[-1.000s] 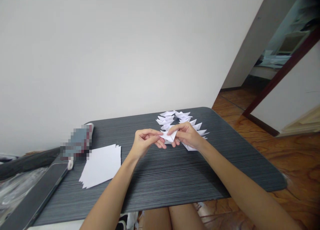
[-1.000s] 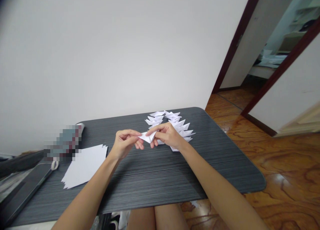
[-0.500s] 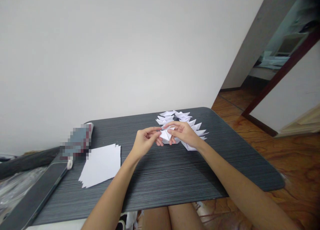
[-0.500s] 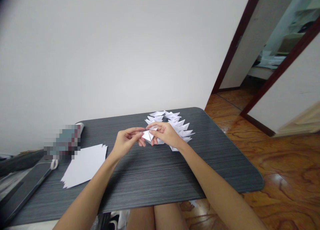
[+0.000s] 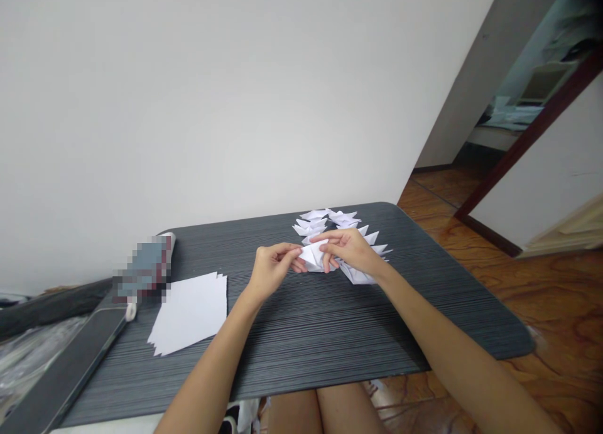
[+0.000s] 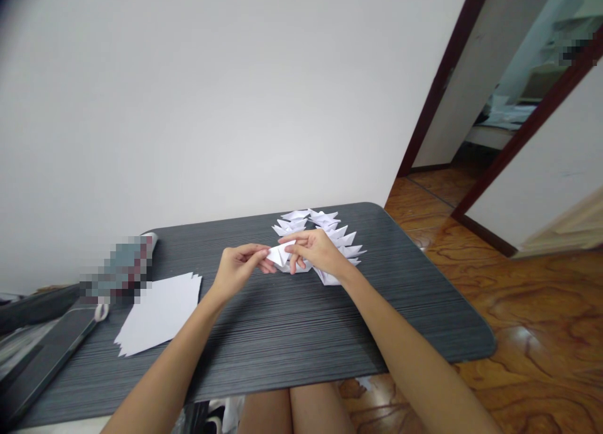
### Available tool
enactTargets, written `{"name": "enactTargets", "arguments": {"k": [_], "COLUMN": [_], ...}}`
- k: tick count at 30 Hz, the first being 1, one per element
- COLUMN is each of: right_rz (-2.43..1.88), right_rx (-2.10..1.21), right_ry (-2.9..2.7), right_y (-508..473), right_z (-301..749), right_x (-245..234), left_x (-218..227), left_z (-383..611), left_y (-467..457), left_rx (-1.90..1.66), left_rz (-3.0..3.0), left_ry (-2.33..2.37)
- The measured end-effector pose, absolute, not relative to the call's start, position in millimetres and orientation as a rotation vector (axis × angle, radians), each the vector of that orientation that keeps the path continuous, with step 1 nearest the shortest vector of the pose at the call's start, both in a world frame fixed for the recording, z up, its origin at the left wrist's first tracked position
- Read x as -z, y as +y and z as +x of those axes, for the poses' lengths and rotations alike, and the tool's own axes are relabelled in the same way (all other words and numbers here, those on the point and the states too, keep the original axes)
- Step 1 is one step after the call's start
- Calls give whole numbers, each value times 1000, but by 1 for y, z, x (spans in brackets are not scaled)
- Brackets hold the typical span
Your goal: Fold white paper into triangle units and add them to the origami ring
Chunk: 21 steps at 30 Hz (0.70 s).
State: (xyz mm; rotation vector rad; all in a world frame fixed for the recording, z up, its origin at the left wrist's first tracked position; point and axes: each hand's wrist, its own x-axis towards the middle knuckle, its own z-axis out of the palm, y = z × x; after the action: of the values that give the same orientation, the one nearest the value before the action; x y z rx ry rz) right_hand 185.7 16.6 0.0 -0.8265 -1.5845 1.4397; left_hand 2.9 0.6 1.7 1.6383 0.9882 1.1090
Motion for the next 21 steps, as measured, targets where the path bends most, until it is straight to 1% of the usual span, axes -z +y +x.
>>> {"name": "enactTargets", "arguments": {"k": [11, 16, 21], "right_rz": [-919, -1022, -981], "right_rx": [-1310, -1261, -1314], "right_ry": [-1629, -1704, -1727], "right_y": [13, 9, 9], "right_z": [179, 173, 173], "right_x": [-1, 0, 2], "left_x": [-1, -1, -1], "left_z": [2, 3, 3], "left_y": [-4, -5, -4], "left_rx": [-1084, -977, -801], "left_rz": [1850, 1955, 1876], "left_ry": [1013, 1014, 947]}}
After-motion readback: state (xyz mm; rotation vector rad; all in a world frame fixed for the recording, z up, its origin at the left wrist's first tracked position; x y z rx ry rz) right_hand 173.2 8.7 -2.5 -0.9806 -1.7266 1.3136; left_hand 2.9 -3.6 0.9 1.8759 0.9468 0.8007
